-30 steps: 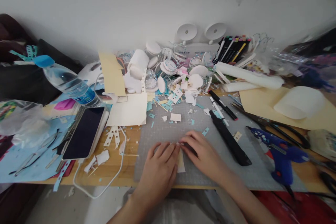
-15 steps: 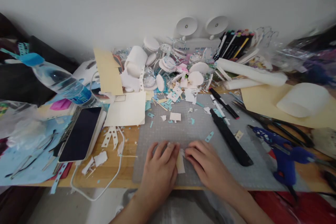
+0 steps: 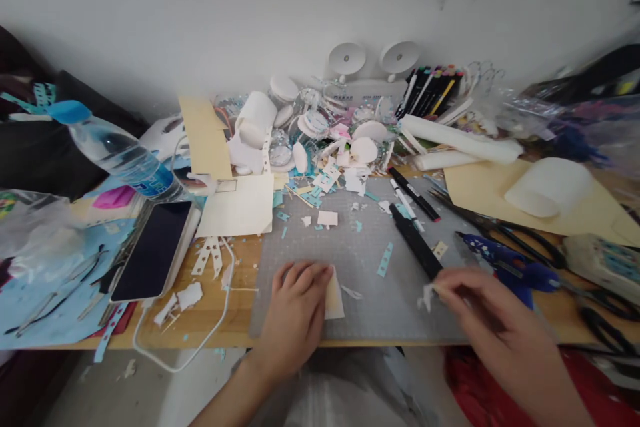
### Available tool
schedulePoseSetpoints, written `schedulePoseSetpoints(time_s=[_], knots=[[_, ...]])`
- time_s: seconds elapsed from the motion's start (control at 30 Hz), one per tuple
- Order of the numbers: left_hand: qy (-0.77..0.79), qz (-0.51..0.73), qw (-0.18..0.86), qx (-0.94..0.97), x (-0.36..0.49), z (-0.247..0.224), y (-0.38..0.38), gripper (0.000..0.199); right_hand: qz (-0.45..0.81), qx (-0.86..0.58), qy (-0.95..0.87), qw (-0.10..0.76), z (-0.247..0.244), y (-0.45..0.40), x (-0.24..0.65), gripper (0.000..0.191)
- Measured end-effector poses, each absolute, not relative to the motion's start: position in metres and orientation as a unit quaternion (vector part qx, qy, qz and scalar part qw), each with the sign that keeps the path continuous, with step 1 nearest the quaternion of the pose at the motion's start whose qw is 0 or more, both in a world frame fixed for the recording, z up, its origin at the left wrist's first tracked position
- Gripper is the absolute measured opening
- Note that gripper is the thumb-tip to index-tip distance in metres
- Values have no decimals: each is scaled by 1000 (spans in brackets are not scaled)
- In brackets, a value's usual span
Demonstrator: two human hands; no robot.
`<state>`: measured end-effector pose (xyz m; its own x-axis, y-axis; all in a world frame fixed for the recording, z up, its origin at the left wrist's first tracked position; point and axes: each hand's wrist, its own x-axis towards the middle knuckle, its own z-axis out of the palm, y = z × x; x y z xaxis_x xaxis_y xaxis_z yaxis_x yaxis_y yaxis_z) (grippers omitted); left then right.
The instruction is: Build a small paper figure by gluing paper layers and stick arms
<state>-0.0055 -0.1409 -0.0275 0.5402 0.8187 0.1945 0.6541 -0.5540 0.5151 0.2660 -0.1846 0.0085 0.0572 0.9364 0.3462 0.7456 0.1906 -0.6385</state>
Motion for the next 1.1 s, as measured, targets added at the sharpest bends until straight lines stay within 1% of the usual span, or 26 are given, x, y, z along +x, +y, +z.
schedulePoseSetpoints(time_s=[0.1,0.17,0.23,0.3,0.4,0.5,0.6,0.73,0.9,1.1], knots=[[409,294,207,839,-15,-28,-140,48,90,-610,-705,351,3,-151,260,9],[392,330,194,836,-21,-28,-143,47,39,-584,-745,320,-1,-129,254,22],[375,312,178,854,-25,-26,-148,47,-14,-567,-767,299,-4,-116,246,33],[370,261,166,876,-26,-25,-154,47,-31,-550,-782,292,-8,-116,236,33],[387,197,148,888,-20,-25,-159,48,34,-518,-808,280,-18,-134,218,22],[424,170,129,880,-12,-28,-158,47,111,-517,-809,257,-31,-153,202,17],[446,163,117,873,-7,-30,-156,44,118,-537,-793,262,-40,-160,192,8],[452,162,112,870,-7,-29,-156,45,110,-547,-787,262,-45,-156,188,14],[457,168,115,866,-6,-27,-156,44,118,-533,-801,245,-46,-161,195,16],[453,181,123,864,-6,-26,-155,47,161,-518,-813,211,-27,-191,226,16]])
